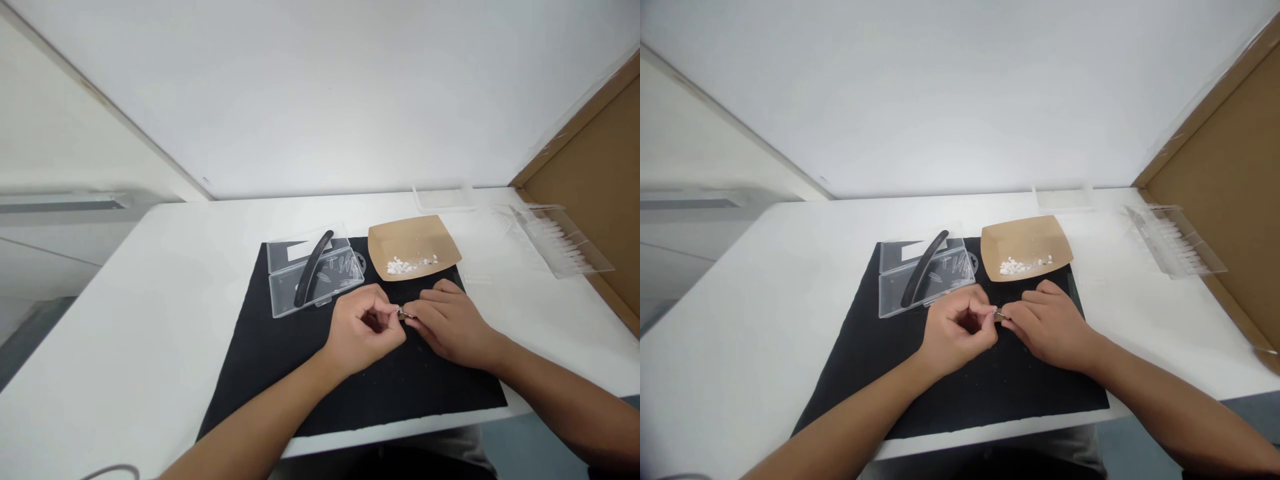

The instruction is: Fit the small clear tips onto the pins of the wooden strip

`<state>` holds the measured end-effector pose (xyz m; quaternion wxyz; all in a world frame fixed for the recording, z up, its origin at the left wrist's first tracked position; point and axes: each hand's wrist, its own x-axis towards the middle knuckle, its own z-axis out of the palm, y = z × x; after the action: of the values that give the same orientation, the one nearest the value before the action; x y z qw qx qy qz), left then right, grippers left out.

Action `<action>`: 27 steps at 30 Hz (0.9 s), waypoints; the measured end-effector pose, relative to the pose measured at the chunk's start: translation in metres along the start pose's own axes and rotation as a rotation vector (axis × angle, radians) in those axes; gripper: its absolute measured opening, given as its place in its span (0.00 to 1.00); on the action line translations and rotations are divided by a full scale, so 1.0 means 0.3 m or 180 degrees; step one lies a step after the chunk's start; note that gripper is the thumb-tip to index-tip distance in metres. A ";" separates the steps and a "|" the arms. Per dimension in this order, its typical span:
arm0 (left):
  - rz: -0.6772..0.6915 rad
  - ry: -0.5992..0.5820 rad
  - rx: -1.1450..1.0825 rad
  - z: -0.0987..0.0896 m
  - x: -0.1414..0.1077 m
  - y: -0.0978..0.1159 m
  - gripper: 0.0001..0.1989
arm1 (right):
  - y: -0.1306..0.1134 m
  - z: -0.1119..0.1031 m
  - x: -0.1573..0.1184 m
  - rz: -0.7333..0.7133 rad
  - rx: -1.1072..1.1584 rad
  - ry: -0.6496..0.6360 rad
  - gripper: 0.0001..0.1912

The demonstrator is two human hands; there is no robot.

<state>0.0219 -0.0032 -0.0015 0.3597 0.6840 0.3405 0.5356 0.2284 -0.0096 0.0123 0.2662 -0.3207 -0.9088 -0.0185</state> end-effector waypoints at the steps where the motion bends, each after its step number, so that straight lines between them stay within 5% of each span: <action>1: -0.0099 -0.0028 -0.0090 0.000 -0.002 0.001 0.08 | 0.000 0.001 -0.001 0.0011 0.0034 0.0009 0.12; 8: -0.0662 -0.0206 -0.0715 -0.002 -0.014 0.000 0.06 | 0.003 0.004 -0.010 0.0114 0.0234 -0.0024 0.12; 27: -0.1046 -0.0383 -0.1236 -0.011 -0.014 -0.010 0.05 | 0.015 0.010 -0.018 0.0286 0.0631 -0.0107 0.09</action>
<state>0.0176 -0.0049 -0.0058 0.5860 0.5682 0.3158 0.4837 0.2333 -0.0085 0.0062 0.2819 -0.3335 -0.8952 0.0888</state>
